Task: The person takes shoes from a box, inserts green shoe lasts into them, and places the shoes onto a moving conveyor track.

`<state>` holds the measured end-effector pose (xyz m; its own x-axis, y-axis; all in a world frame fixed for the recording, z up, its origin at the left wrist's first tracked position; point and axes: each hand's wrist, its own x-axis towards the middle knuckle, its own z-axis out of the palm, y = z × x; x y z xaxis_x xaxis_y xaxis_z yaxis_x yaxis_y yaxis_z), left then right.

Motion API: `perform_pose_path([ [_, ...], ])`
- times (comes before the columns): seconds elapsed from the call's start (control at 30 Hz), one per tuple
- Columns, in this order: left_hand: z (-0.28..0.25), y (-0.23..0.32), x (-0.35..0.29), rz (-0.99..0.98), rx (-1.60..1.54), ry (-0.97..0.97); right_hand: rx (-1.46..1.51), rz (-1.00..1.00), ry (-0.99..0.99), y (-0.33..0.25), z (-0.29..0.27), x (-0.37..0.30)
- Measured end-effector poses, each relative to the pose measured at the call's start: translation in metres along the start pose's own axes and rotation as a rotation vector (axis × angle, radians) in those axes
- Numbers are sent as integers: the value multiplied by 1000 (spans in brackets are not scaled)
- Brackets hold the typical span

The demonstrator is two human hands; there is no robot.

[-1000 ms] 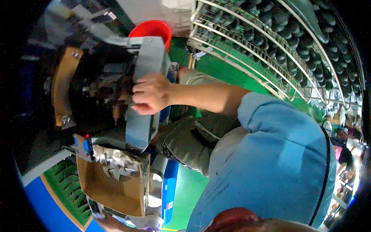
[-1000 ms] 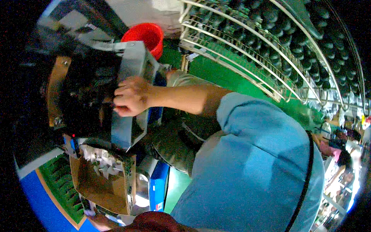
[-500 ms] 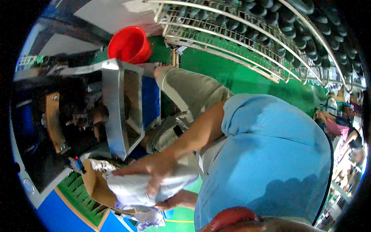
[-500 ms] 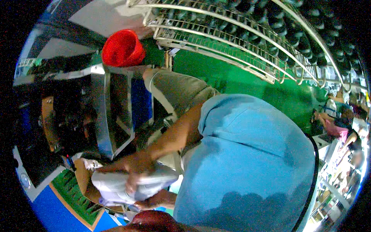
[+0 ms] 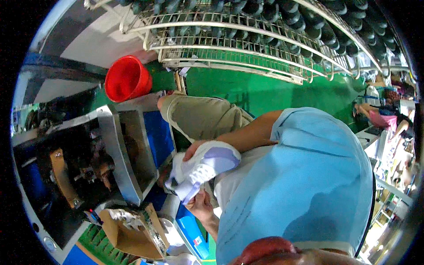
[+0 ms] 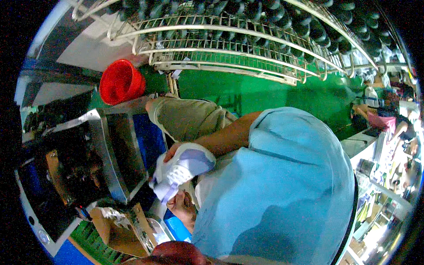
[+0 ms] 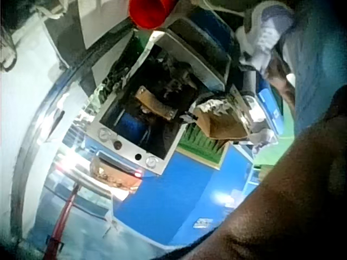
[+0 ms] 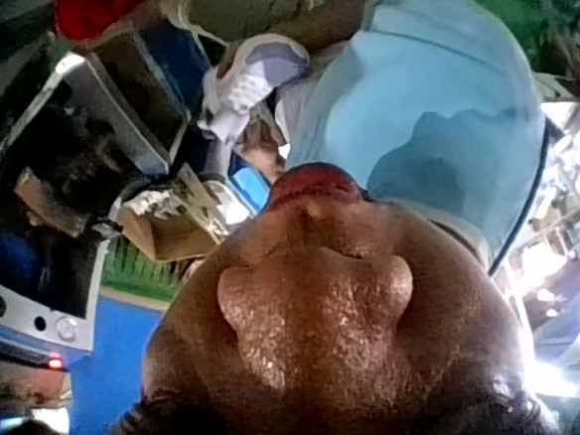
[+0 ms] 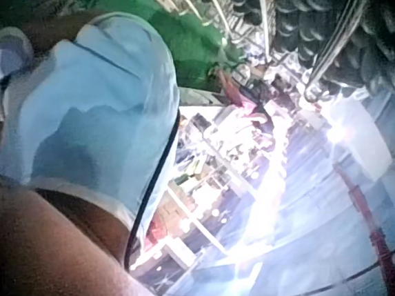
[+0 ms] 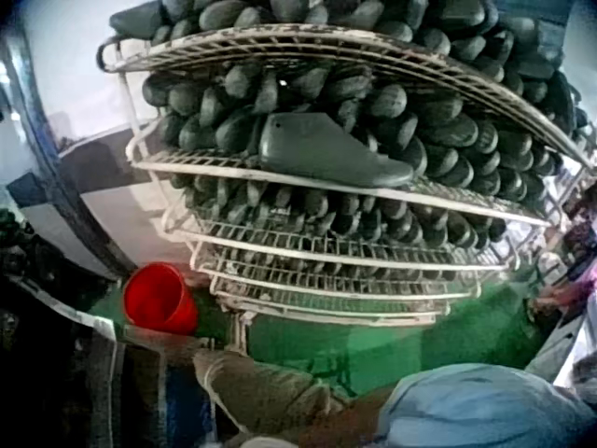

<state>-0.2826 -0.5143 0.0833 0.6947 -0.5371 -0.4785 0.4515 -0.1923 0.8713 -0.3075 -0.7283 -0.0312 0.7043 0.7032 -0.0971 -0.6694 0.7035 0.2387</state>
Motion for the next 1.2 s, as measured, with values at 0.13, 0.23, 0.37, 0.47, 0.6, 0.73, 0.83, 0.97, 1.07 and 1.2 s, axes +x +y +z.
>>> perform_pose_path([
  [0.13, 3, 3, -49, 443, 305, 30, -823, -419, 365, -33, 72, -53],
  [0.23, 10, -10, -35, 231, -419, 296, -1210, -317, 374, -40, 116, -59],
  [0.37, 14, 9, -15, -106, -565, 138, -1513, -53, 296, -32, 114, -34],
  [0.47, 3, 11, 4, -40, -389, 188, -1407, -173, 389, -37, 126, -29],
  [0.6, 5, 8, 28, 356, -427, 330, -1789, -348, 339, -49, 177, -15],
  [0.73, -13, 66, 56, 651, -589, 311, -1978, -665, 402, -78, 258, 17],
  [0.83, -25, 85, 72, 737, -313, 104, -1676, -971, 367, -76, 332, 75],
  [0.97, -27, 144, 95, 799, -614, 18, -1901, -968, 399, -94, 394, 116],
  [1.07, -30, 167, 126, 821, -744, 17, -2174, -911, 483, -115, 425, 139],
  [1.2, -22, 181, 156, 765, -983, -21, -2462, -686, 648, -126, 440, 178],
])
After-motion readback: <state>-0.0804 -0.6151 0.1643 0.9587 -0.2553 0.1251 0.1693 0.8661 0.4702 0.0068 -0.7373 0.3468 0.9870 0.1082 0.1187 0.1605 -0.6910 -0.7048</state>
